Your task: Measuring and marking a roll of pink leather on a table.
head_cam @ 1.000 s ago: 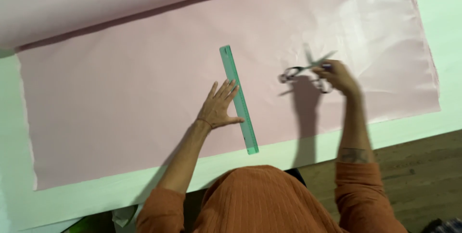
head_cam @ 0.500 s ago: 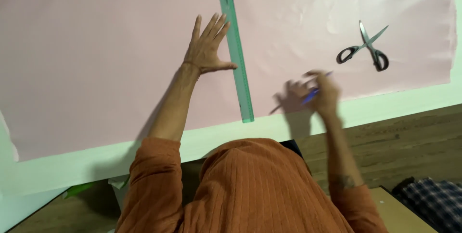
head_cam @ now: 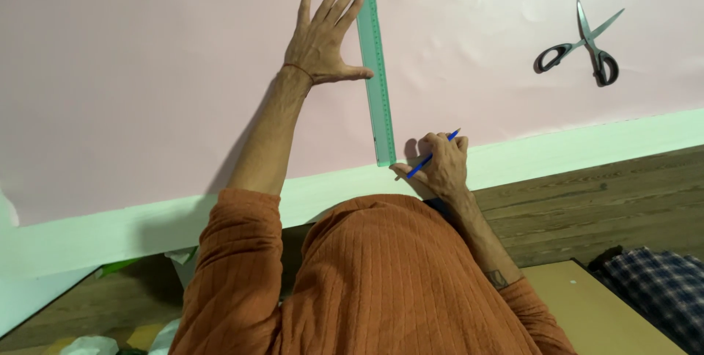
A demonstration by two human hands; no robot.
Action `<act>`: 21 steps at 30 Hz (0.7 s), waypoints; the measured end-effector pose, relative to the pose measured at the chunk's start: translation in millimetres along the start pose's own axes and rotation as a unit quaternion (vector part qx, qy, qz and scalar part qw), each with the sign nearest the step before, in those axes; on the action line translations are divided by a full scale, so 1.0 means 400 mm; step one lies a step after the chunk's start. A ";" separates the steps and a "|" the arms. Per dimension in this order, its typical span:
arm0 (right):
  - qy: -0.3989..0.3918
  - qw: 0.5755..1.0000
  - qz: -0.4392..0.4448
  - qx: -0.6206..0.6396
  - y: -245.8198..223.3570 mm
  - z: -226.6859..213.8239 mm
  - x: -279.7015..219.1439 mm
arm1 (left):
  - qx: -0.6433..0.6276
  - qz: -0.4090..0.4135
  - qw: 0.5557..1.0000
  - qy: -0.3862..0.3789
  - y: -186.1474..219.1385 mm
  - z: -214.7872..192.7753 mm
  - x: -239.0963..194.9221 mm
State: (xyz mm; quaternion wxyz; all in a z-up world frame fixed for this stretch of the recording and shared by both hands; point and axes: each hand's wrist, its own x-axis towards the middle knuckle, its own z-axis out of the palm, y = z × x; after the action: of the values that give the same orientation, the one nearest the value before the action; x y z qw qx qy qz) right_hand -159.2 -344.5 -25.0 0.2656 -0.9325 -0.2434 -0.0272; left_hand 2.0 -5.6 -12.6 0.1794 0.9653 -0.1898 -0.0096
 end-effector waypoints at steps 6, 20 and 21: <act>0.008 1.000 0.014 0.006 -0.007 -0.001 0.006 | -0.009 0.004 1.000 0.007 -0.004 0.004 0.001; -0.009 0.999 0.040 0.021 -0.013 -0.011 0.012 | -0.002 0.007 1.000 0.000 -0.011 0.014 0.007; -0.024 0.998 0.057 0.023 -0.016 -0.011 0.011 | -0.001 0.004 1.000 -0.006 -0.013 0.016 0.004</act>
State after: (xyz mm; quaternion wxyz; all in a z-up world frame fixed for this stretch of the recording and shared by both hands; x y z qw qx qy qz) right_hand -157.7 -340.0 -17.4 0.2819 -0.9389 -0.1967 0.0161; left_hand 4.7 -4.0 -20.4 0.1793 0.9642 -0.1946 -0.0143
